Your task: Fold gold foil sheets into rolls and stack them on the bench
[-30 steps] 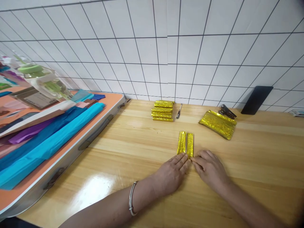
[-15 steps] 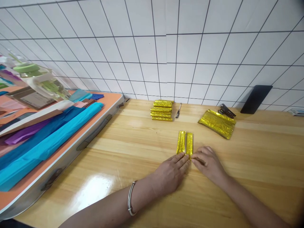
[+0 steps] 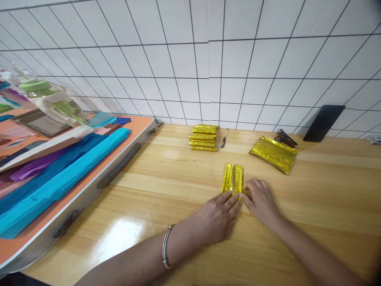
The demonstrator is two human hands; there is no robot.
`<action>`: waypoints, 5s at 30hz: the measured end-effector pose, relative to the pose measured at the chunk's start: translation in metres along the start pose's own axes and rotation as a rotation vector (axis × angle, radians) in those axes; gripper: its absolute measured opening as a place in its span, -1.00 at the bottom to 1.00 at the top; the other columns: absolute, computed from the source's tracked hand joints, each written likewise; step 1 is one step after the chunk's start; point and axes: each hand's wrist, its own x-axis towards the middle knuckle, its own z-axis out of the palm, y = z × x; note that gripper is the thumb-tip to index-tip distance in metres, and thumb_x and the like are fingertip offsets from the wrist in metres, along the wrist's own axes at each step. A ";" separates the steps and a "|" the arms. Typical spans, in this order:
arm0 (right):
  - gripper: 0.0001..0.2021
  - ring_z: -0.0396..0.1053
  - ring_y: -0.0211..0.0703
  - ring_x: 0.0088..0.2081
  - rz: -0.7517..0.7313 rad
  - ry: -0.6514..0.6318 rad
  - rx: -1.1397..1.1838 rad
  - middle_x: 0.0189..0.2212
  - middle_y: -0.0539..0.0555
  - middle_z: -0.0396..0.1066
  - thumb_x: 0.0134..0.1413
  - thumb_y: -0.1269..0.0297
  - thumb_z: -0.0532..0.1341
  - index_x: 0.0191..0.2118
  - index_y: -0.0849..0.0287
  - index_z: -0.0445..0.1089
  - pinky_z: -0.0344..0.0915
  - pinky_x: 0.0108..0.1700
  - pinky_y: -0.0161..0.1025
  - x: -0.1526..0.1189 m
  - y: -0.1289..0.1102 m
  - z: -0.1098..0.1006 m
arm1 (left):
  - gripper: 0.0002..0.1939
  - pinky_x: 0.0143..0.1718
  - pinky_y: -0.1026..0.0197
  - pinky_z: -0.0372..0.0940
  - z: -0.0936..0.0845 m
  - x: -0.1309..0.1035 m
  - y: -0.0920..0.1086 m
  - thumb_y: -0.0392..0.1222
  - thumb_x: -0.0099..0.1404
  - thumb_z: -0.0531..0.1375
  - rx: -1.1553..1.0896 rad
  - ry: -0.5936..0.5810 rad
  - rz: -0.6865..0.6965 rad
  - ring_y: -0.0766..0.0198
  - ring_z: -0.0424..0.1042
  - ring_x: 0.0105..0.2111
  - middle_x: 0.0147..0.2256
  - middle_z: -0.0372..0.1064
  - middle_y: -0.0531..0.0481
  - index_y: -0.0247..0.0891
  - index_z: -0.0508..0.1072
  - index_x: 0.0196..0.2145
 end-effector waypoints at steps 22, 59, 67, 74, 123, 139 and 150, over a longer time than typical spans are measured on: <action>-0.78 0.19 0.01 -0.11 -0.065 0.013 -0.004 -0.18 0.14 0.30 0.01 0.21 0.17 -0.19 0.13 0.29 0.15 -0.11 -0.08 -0.009 0.009 -0.001 | -0.42 0.20 0.12 0.01 0.002 -0.013 0.000 -0.04 0.30 0.00 -0.175 0.030 -0.105 0.14 0.05 0.19 0.19 0.02 -0.24 -0.38 0.05 0.20; -0.82 0.25 -0.08 -0.19 -0.267 -0.074 0.022 -0.30 0.10 0.38 0.16 0.35 0.07 -0.23 0.11 0.41 0.21 -0.15 -0.12 -0.014 -0.006 -0.013 | -0.50 -0.04 0.13 0.15 -0.010 -0.019 -0.009 -0.03 0.27 0.04 -0.155 0.039 -0.216 0.22 0.27 0.03 0.09 0.24 -0.04 -0.17 0.15 0.14; -0.85 0.35 -0.18 -0.28 -0.438 -0.250 0.296 -0.37 0.02 0.45 0.13 0.34 0.11 -0.27 0.05 0.42 0.28 -0.23 -0.23 -0.032 -0.045 -0.026 | -0.54 0.14 -0.01 -0.04 0.000 -0.020 -0.016 -0.02 0.33 -0.02 -0.080 0.075 -0.269 0.15 0.11 0.15 0.12 0.20 -0.10 -0.19 0.19 0.13; -0.74 0.35 -0.05 -0.09 -0.196 -0.013 0.126 -0.13 0.10 0.43 0.12 0.26 0.11 -0.07 0.06 0.38 0.28 -0.04 -0.07 -0.008 0.021 -0.042 | -0.50 0.19 -0.05 -0.16 0.006 -0.017 -0.026 0.04 0.35 -0.07 -0.077 0.045 -0.209 0.15 0.02 0.20 0.18 0.10 -0.11 -0.19 0.11 0.18; -0.57 0.25 0.04 -0.08 -0.274 -0.097 -0.075 -0.10 0.17 0.36 0.03 0.09 0.18 0.02 0.12 0.29 0.20 -0.09 -0.02 0.023 0.034 -0.021 | -0.31 0.21 -0.13 -0.20 0.018 0.031 -0.074 0.16 0.29 -0.03 -0.189 0.054 -0.193 0.03 -0.14 0.26 0.25 -0.09 -0.17 -0.24 -0.07 0.26; -0.45 0.30 -0.04 -0.11 -0.265 0.036 0.084 -0.10 0.14 0.37 0.02 0.36 0.15 0.17 0.13 0.08 0.26 -0.07 -0.04 0.023 0.036 -0.015 | -0.46 0.22 0.00 -0.11 0.025 0.040 -0.077 -0.34 0.29 -0.03 -0.314 0.083 -0.073 0.20 -0.04 0.23 0.22 0.01 -0.13 -0.22 0.02 0.22; -0.69 0.32 -0.11 -0.22 -0.473 0.096 0.013 -0.27 0.09 0.45 0.04 0.54 0.06 -0.13 0.14 0.39 0.25 -0.15 -0.11 0.020 0.046 -0.018 | -0.55 0.21 -0.08 -0.21 0.016 0.037 -0.070 -0.22 0.37 -0.06 -0.031 0.138 -0.059 0.11 -0.15 0.26 0.24 -0.06 -0.11 -0.18 0.10 0.19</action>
